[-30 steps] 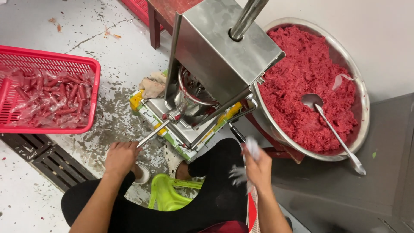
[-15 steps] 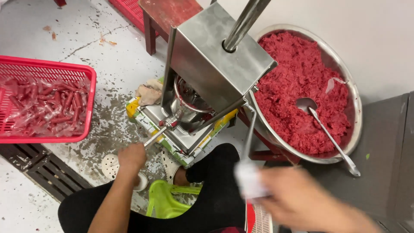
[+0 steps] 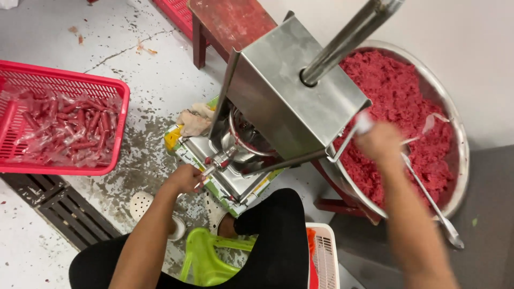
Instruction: The person operates a manual sausage-stuffing machine, filling clear casings with ground meat from a large metal bowl. They repeatedly crank the handle, guide the casing, and place the filled sausages into a red basket.
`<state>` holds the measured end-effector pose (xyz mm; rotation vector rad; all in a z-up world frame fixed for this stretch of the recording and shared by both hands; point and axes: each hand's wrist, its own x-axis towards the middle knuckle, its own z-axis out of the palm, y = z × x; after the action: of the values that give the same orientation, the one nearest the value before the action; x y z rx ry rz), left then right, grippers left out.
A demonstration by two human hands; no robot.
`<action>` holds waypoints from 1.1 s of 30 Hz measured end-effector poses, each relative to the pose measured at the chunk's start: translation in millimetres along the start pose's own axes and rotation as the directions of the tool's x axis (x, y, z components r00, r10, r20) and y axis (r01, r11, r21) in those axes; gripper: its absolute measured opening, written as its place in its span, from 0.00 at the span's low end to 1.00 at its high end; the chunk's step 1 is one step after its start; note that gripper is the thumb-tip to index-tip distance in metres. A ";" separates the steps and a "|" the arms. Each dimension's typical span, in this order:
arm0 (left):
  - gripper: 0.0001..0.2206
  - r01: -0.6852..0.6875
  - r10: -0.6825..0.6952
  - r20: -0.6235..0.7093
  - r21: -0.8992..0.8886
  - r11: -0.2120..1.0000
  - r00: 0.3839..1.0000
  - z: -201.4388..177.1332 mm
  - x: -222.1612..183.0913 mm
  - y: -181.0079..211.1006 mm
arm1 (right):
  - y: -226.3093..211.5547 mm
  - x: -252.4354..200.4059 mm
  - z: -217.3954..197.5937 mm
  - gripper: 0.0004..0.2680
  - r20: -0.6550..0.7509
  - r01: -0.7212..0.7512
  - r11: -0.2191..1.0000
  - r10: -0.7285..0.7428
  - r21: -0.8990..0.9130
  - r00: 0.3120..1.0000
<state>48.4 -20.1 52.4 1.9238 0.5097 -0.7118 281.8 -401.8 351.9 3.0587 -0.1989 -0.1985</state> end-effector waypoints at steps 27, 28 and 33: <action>0.12 -0.013 0.020 0.022 -0.281 0.960 1.000 -1.8 -16.3 -77.5 | -36.6 -145.7 123.8 0.22 0.110 0.181 0.969 -0.200 0.167 0.974; 0.12 -0.009 0.017 0.026 -0.278 0.960 1.000 -2.7 -20.8 -76.0 | -36.6 -147.0 123.6 0.21 0.107 0.177 0.968 -0.198 0.175 0.974; 0.12 -0.028 0.025 -0.013 -0.320 0.947 1.000 -3.5 -30.6 -77.4 | -39.7 -138.3 117.6 0.20 0.087 0.192 0.965 -0.210 0.178 0.974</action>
<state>-21.4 14.9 23.3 1.6264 0.5669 -0.5651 135.1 -351.4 249.6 3.2381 0.0964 -0.3732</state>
